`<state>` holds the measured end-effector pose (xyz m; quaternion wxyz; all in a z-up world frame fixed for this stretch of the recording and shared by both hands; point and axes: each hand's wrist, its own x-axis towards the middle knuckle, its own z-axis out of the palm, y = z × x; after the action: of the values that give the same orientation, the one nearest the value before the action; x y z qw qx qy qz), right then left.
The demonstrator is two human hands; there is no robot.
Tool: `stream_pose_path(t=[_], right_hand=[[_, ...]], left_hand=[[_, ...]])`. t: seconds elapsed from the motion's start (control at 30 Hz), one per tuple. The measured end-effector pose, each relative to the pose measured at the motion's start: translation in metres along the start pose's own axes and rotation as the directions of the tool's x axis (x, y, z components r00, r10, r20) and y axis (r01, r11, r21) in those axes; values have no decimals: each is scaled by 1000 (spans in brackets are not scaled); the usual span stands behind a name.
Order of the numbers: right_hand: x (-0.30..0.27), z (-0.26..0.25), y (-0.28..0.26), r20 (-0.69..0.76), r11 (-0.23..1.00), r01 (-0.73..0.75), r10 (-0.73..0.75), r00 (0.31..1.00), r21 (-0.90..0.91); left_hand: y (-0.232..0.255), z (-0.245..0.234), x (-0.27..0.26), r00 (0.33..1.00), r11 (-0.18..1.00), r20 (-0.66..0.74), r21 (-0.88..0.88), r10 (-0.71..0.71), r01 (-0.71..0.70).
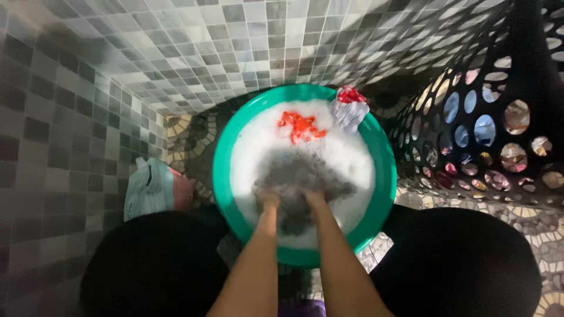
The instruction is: The person hand-washes several small garments in a green basin filled with soapy water. They repeatedly submerge, agitate, and wring out items including a red piece, a dark piece, and a white piece, then place them into a black laundry basket beside the basin.
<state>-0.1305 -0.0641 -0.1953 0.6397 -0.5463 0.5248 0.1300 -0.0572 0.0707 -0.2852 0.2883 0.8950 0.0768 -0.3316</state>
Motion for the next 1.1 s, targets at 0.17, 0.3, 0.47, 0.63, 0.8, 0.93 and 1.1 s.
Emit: stream_pose_path(t=[0.17,0.3,0.47,0.63,0.8,0.93,1.1], right_hand=[[-79,28,-69,406,937,282,-180,896,-207],[-77,48,-75,320,312,663,-687,652,-680],[-29,20,-66,-265,471,523,-868,421,-710],[-46,60,-67,-132,441,717,-885,446,-540],[-74,67,-68,-164,422,648,-892,420,-634],[-62,-12,-82,-576,738,275,-661,481,-617],[-84,-34,-84,-660,752,104,-628,411,-651]], left_hand=[[-6,0,25,909,348,357,-898,216,270],[12,-4,33,725,34,383,-895,572,445],[60,20,12,878,264,394,-908,271,326],[43,2,28,711,-17,235,-945,662,328],[41,6,24,610,184,286,-957,740,224],[78,-6,13,964,727,217,-685,155,37],[110,-74,-26,973,892,161,-444,166,-79]])
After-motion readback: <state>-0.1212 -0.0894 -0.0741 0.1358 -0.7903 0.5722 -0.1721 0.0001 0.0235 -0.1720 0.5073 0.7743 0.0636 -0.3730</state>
